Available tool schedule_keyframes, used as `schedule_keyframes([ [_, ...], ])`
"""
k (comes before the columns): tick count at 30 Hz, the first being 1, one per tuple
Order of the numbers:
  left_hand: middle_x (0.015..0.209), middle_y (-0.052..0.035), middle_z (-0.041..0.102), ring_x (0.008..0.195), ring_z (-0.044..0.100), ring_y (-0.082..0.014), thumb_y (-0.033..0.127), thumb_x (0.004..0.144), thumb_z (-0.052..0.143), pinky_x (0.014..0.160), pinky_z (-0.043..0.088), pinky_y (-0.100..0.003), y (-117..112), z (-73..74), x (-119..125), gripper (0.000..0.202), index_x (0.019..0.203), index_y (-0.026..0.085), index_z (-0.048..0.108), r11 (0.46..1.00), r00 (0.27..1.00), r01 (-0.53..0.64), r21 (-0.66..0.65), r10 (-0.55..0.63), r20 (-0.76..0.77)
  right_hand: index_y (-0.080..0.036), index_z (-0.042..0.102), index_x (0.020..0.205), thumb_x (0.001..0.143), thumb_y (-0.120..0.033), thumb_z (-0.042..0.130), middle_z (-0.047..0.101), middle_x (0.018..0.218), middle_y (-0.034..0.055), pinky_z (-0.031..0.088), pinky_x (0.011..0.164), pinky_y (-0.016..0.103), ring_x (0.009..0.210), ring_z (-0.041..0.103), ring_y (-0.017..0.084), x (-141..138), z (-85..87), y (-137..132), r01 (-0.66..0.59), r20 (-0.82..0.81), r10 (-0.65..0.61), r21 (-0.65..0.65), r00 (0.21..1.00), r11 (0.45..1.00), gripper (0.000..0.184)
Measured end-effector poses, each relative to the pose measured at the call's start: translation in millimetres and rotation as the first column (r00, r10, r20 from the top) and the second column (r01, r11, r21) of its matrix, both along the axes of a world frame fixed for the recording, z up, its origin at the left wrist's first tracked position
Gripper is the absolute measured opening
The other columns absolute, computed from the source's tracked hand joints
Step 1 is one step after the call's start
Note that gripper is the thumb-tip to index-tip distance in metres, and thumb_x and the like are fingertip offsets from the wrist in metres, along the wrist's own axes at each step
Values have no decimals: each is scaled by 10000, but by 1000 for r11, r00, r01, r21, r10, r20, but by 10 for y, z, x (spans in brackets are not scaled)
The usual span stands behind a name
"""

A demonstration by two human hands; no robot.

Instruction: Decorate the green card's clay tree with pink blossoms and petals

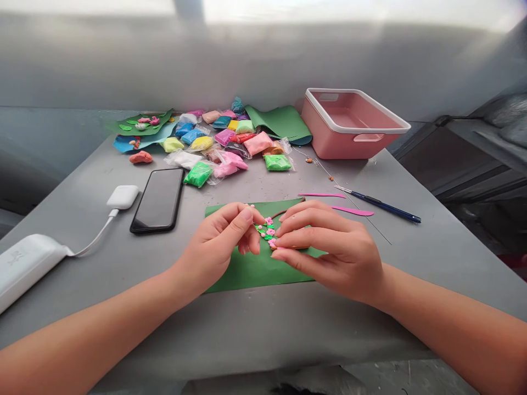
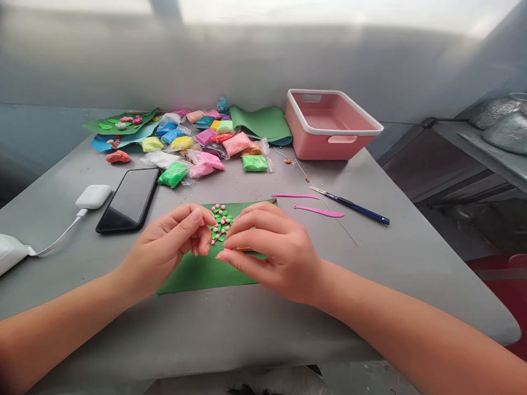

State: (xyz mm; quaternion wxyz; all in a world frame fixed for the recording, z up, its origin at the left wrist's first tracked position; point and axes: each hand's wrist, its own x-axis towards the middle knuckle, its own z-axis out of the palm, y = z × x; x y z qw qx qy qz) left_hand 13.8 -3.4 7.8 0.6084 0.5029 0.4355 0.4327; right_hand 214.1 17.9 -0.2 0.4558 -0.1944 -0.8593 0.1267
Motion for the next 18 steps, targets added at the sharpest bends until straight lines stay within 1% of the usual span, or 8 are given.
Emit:
schedule_keyframes([
  [3,588,23,616,585,527,-121,416,934,593,592,383,-258,2,5,3,255,829,189,643,1000,1000,-2,1,2,-3,-225,716,882,857,-104,707,737,823,52,622,760,368,796,692,187,-1,-1,0,3,-4,-3,0,1000,1000,124],
  [7,584,26,613,585,523,-120,412,934,593,595,383,-256,-1,6,-5,250,825,192,643,1000,1000,1,3,-1,-3,-219,718,861,842,-123,736,728,783,48,622,752,369,772,686,188,-2,-6,2,-8,-5,7,-14,1000,1000,100],
  [11,580,24,613,580,523,-122,416,930,598,594,382,-259,-1,4,-7,252,824,191,643,1000,1000,-2,0,2,-7,-222,724,878,857,-111,708,739,823,54,619,759,364,800,695,187,-4,-9,2,-1,-4,1,-12,1000,1000,114],
  [14,578,24,611,580,523,-122,413,926,603,591,381,-259,3,3,-4,250,819,190,639,1000,1000,-5,-1,5,-3,-215,718,848,844,-134,733,722,772,48,619,745,364,764,683,185,-9,-6,0,-11,-11,11,-22,1000,1000,83],
  [18,582,25,612,582,521,-119,404,932,593,592,380,-255,8,5,-3,246,822,190,641,1000,1000,-3,-4,3,-5,-204,719,862,843,-101,724,730,804,59,616,751,357,784,685,184,-11,-4,-2,-14,-17,14,-11,1000,1000,104],
])
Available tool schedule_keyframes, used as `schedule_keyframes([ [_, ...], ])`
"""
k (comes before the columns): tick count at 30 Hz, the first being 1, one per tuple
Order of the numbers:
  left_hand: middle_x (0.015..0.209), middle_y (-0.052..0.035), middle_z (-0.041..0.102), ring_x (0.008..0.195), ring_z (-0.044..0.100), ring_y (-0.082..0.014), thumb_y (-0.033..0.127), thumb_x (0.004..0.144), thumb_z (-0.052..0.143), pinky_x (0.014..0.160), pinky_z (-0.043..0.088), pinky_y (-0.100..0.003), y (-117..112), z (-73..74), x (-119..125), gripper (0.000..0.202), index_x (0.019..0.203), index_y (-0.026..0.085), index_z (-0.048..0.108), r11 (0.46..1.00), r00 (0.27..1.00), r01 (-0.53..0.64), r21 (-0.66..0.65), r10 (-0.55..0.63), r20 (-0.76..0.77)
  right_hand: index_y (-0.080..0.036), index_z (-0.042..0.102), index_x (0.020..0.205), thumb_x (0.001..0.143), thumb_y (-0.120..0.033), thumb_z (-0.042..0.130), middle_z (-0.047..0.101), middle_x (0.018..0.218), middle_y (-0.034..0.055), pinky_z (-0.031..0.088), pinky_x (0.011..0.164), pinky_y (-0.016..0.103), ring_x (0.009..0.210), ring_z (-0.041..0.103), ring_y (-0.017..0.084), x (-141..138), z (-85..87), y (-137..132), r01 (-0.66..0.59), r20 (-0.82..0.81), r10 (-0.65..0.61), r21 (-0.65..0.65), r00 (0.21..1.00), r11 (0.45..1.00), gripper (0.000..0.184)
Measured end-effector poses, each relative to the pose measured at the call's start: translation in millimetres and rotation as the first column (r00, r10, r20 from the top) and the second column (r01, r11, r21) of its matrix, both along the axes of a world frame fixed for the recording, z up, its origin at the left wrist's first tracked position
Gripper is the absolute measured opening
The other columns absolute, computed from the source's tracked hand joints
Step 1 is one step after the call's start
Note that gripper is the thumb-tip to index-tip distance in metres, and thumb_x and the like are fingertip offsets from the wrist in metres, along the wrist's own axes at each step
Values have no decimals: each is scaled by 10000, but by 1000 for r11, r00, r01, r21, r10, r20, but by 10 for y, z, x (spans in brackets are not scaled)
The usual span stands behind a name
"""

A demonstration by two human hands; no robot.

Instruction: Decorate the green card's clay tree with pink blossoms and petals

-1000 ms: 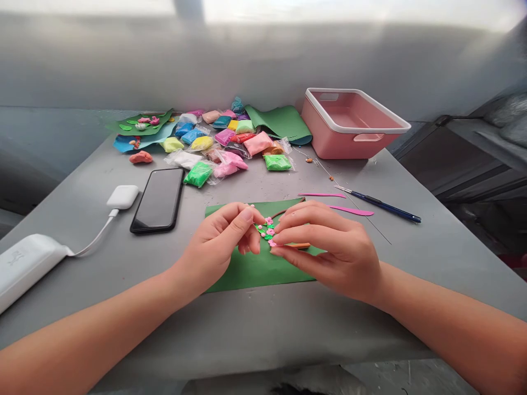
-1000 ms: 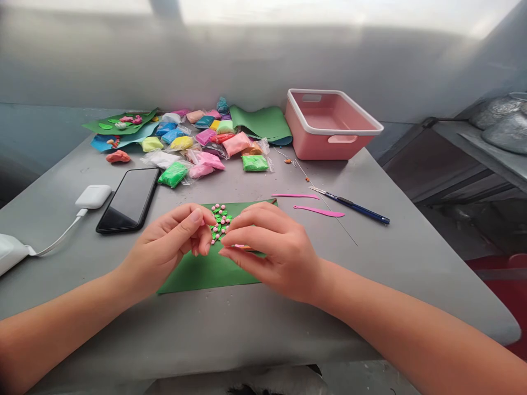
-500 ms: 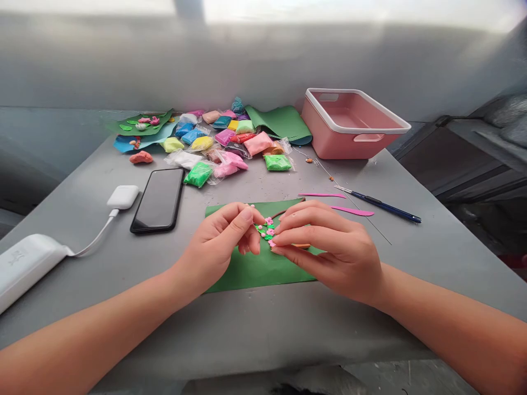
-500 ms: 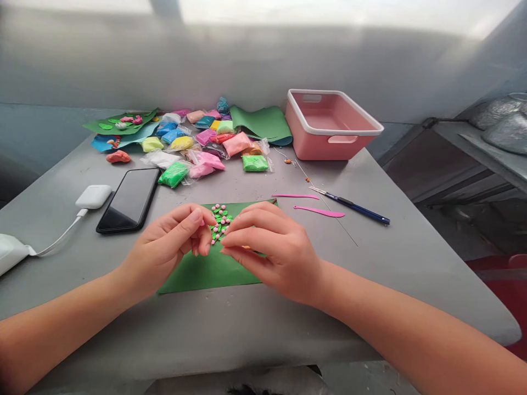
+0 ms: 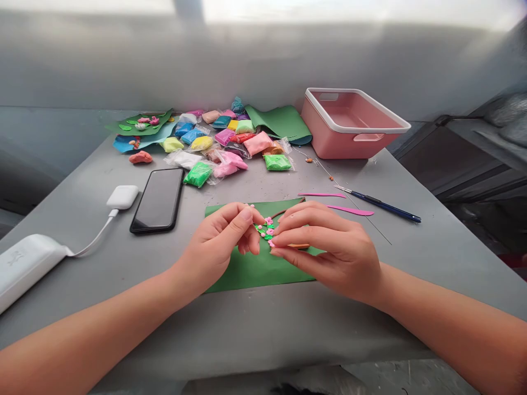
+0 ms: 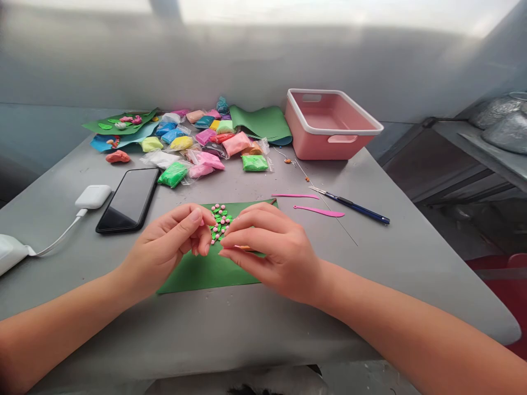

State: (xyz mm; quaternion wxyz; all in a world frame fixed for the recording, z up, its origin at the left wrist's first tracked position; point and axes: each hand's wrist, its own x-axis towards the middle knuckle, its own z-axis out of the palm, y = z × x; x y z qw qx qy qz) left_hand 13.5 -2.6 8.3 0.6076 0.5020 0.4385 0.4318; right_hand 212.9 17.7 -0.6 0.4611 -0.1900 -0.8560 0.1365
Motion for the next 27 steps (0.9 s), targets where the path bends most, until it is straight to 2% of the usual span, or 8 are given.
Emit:
schedule_keyframes([
  [10,571,24,608,577,524,-123,427,912,616,598,400,-254,-10,1,1,261,809,189,647,999,999,-32,1,32,5,-222,738,896,865,-105,699,732,812,49,614,747,356,798,686,184,9,-71,29,12,-48,-14,-59,999,998,127],
  [14,564,27,614,585,540,-115,399,915,621,610,426,-230,1,54,-7,228,830,193,667,993,991,-120,12,119,66,-215,749,868,843,-106,736,731,779,40,603,763,363,774,680,181,1,-77,28,1,-95,-10,-96,995,995,113],
  [16,538,36,598,569,536,-108,359,919,613,608,443,-217,0,108,-3,198,814,198,661,986,978,-167,-12,167,122,-206,762,858,810,-134,781,737,800,45,599,759,348,786,689,180,-9,-58,-2,4,-117,-27,-190,993,982,89],
  [18,509,43,574,543,520,-104,320,926,588,607,465,-217,-14,167,5,189,797,198,653,980,968,-188,-61,195,159,-211,777,868,771,-193,829,747,854,48,598,748,328,819,702,182,-27,-20,-56,17,-137,-71,-361,988,933,111],
  [20,504,43,564,533,509,-103,302,934,564,612,481,-223,-36,210,11,199,791,194,648,977,967,-184,-110,199,158,-231,788,887,732,-282,864,750,910,45,599,728,313,856,705,188,-49,34,-124,17,-143,-111,-536,983,844,180],
  [23,525,39,568,552,521,-103,339,928,581,621,474,-221,-60,213,-5,212,798,187,653,978,977,-173,-118,185,102,-245,787,941,752,-426,834,741,971,52,600,709,309,883,690,191,-63,96,-204,-1,-125,-109,-662,986,749,266],
  [25,533,37,569,557,523,-104,374,909,614,610,451,-219,-47,170,-36,221,802,185,655,982,982,-180,-51,183,49,-236,769,1019,822,-468,765,724,1027,74,606,725,312,929,684,197,-41,77,-213,-6,-83,-59,-625,995,780,304],
  [27,534,37,565,556,522,-108,395,896,633,601,433,-227,-7,100,-81,230,800,186,649,979,982,-186,79,187,-6,-213,741,1099,875,-465,711,698,1104,111,605,799,338,1028,661,221,13,-2,-183,2,3,-1,-442,1000,897,339],
])
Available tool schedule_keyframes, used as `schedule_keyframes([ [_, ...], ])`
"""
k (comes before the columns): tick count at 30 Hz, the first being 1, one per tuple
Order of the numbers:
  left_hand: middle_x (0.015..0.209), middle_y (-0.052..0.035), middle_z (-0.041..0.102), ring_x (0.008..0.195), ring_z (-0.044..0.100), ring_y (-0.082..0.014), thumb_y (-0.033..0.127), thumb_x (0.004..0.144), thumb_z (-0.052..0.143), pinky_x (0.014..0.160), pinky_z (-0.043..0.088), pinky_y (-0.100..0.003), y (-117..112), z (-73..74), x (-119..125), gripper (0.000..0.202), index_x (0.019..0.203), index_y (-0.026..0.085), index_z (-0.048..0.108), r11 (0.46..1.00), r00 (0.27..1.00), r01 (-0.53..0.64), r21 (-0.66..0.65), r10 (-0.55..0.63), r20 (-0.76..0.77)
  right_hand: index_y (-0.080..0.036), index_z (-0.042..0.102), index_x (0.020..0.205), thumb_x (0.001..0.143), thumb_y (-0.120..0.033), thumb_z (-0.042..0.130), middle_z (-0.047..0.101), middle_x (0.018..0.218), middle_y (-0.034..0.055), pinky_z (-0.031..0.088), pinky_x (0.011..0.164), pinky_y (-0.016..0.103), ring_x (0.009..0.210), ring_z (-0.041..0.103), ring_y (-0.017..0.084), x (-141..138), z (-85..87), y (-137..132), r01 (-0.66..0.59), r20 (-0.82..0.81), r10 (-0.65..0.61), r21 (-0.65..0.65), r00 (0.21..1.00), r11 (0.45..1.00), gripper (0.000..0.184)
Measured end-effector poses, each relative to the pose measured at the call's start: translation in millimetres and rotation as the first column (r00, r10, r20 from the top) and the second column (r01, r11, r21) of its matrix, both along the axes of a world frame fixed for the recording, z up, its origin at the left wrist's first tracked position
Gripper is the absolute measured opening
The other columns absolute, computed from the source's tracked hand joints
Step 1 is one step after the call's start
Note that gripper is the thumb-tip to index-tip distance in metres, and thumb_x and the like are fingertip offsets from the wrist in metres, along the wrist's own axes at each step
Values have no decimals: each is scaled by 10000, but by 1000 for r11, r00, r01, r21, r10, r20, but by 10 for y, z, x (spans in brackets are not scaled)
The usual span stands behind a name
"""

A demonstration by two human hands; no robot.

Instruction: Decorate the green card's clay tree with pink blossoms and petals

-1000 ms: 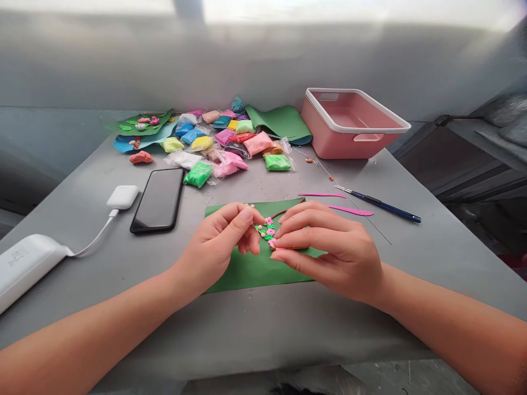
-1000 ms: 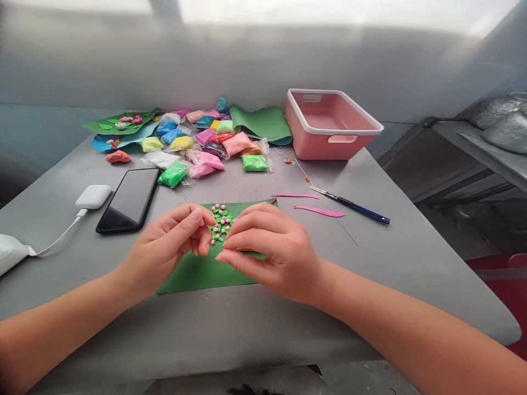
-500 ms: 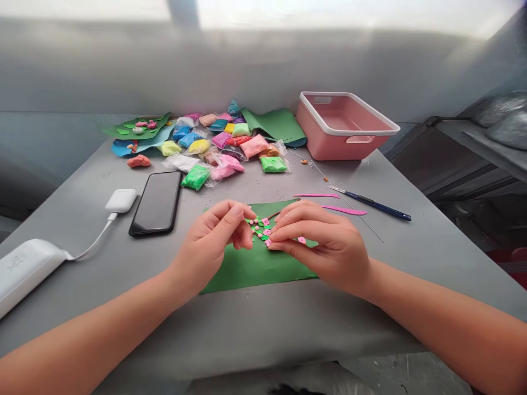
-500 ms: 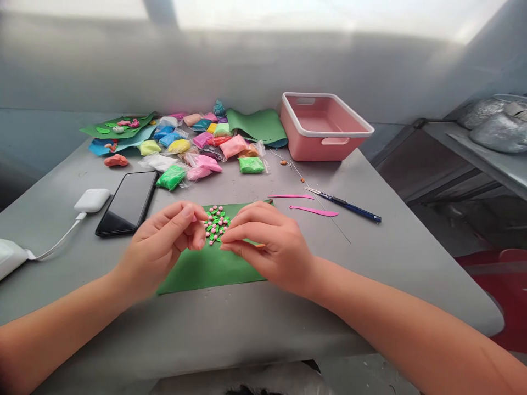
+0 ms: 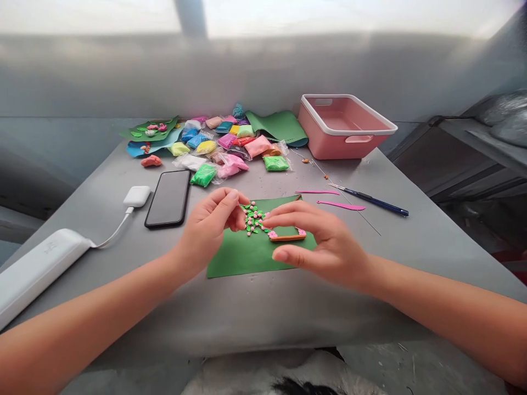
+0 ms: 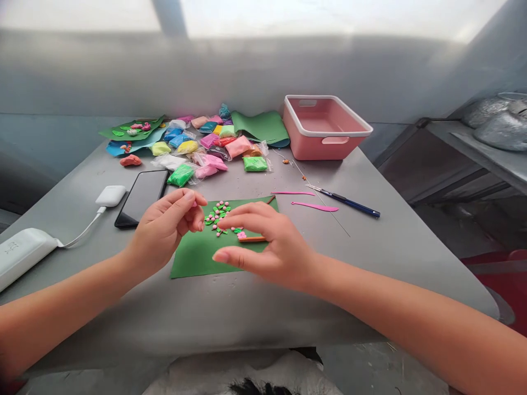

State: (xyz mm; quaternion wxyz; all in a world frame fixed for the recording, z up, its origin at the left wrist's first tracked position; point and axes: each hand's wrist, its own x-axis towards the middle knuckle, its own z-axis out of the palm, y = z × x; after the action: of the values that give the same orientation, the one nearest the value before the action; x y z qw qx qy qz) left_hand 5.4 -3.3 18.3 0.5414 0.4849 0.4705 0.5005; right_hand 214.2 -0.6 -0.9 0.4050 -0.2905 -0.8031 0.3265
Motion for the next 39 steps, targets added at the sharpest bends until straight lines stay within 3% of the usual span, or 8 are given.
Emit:
schedule_keyframes([
  [1,541,38,566,562,527,-112,404,897,634,607,432,-234,27,-42,-26,235,803,189,644,997,999,3,73,0,-41,-194,729,1127,884,-463,700,684,1139,134,589,867,369,1084,635,241,36,-56,26,-34,73,22,164,997,986,363],
  [3,564,38,572,579,543,-120,432,918,612,626,437,-248,83,-130,-79,258,810,197,628,977,993,23,210,2,-119,-159,711,1165,875,-537,681,652,1233,180,491,1024,494,1187,558,306,114,-173,80,-92,212,-9,460,977,883,478],
  [6,611,27,593,601,560,-134,483,957,543,640,449,-270,133,-249,-151,321,809,202,593,942,976,77,327,-4,-216,-177,673,1247,887,-630,604,574,1382,187,406,1063,535,1328,431,362,206,-291,128,-195,410,-77,581,909,790,583],
  [13,722,20,619,692,566,-137,394,1033,411,714,443,-280,79,-346,-243,300,844,211,556,897,919,217,385,-55,-389,-233,622,1335,940,-698,429,532,1471,139,251,1148,548,1408,331,341,219,-332,107,-276,528,-89,572,844,772,639],
  [25,714,28,601,648,524,-121,331,1022,410,648,420,-259,51,-331,-248,270,819,207,537,911,869,299,285,-137,-476,-209,619,1337,960,-683,389,493,1513,134,225,1153,575,1425,285,358,233,-357,125,-315,571,-19,480,820,819,648],
  [34,642,37,547,574,461,-92,306,1018,396,608,396,-242,53,-313,-207,350,705,194,508,908,824,375,187,-234,-516,-218,581,1378,978,-653,363,493,1485,159,331,1097,578,1391,333,367,242,-369,153,-302,521,-3,500,854,811,629],
  [37,671,31,570,593,465,-97,339,1031,388,603,395,-244,56,-336,-222,345,753,193,531,922,855,342,178,-228,-466,-171,610,1326,1007,-583,350,556,1403,184,407,1069,551,1341,409,354,240,-332,168,-230,432,-39,552,901,802,582],
  [39,710,26,593,606,469,-101,354,1039,382,589,396,-244,42,-344,-222,325,828,195,572,935,888,311,173,-221,-404,-156,644,1244,1020,-452,418,627,1293,182,473,1029,511,1270,489,323,226,-294,168,-133,336,-88,582,938,802,434],
])
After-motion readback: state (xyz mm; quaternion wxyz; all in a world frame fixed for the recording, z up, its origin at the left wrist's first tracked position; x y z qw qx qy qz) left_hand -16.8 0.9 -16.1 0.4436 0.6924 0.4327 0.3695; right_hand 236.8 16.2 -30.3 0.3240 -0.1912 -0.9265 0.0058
